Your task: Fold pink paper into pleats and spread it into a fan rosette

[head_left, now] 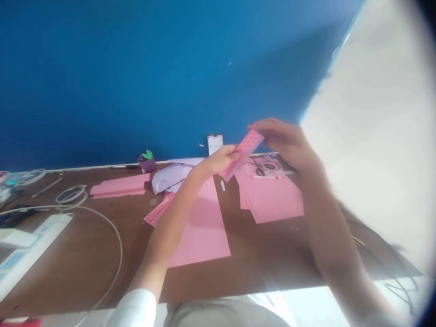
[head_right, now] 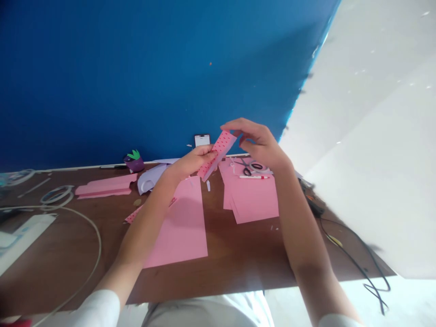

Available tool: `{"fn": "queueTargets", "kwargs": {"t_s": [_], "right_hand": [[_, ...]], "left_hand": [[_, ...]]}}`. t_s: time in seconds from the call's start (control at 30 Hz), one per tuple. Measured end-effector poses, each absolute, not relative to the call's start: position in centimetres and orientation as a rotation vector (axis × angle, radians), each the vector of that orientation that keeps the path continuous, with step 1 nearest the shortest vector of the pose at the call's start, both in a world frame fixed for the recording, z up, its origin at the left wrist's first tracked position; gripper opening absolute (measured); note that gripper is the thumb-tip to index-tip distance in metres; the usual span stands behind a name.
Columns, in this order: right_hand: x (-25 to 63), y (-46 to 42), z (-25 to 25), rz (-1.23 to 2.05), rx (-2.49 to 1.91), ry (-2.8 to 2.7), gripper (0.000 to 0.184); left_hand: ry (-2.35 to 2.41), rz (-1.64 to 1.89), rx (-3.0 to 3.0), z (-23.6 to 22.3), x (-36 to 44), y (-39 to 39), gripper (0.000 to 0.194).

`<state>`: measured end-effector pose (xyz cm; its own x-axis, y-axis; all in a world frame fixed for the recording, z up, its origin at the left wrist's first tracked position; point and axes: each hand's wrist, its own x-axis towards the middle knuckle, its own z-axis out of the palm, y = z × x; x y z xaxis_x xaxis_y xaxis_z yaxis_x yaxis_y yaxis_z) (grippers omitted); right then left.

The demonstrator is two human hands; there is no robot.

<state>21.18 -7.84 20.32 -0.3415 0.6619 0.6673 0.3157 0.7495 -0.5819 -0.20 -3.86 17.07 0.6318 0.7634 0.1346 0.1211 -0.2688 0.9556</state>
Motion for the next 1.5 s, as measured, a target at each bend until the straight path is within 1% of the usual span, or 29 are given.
{"fn": "queueTargets", "kwargs": {"t_s": [0.07,0.17,0.23,0.33,0.4,0.57,0.83,0.9,1.0,1.1,1.17,1.3,1.5], "right_hand": [[21.1,-7.8,20.3,0.376,-0.755,-1.994,0.04],[21.0,-7.6,20.3,0.345,-0.762,-2.054,0.026],[20.9,-7.5,20.2,0.36,-0.762,-2.078,0.02],[21.0,-7.4,20.1,0.376,-0.789,-2.085,0.014],[20.9,-7.3,20.1,0.385,-0.814,-2.078,0.012],[20.6,-6.9,19.9,0.458,-0.873,-2.005,0.014],[19.8,-6.5,19.4,0.663,-0.847,-1.747,0.018],[19.7,-6.4,19.5,0.696,-0.83,-1.717,0.02],[19.5,-6.6,19.6,0.737,-0.803,-1.683,0.03],[19.5,-6.6,19.6,0.729,-0.803,-1.663,0.039],[19.5,-6.6,19.6,0.703,-0.83,-1.658,0.038],[19.6,-6.4,19.4,0.665,-0.85,-1.653,0.029],[20.0,-6.1,19.3,0.806,-0.886,-1.731,0.027]], "left_hand": [[0.707,0.731,1.758,17.1,-0.3,-3.8,0.025],[0.709,0.693,1.792,17.2,-0.5,-3.8,0.024],[0.707,0.676,1.791,17.3,-0.6,-3.8,0.023],[0.676,0.664,1.754,17.2,-0.5,-3.9,0.021],[0.649,0.645,1.734,17.2,-0.4,-4.0,0.024],[0.609,0.596,1.753,17.3,0.0,-4.6,0.04],[0.598,0.682,1.807,16.6,0.2,-4.2,0.032],[0.611,0.657,1.815,16.4,0.2,-4.0,0.034],[0.584,0.609,1.822,16.4,0.2,-4.1,0.038],[0.56,0.596,1.827,16.8,0.2,-4.4,0.035],[0.549,0.578,1.819,17.0,0.2,-4.6,0.038],[0.576,0.582,1.775,17.2,0.2,-4.5,0.047],[0.589,0.606,1.797,16.8,0.4,-4.0,0.046]]}}
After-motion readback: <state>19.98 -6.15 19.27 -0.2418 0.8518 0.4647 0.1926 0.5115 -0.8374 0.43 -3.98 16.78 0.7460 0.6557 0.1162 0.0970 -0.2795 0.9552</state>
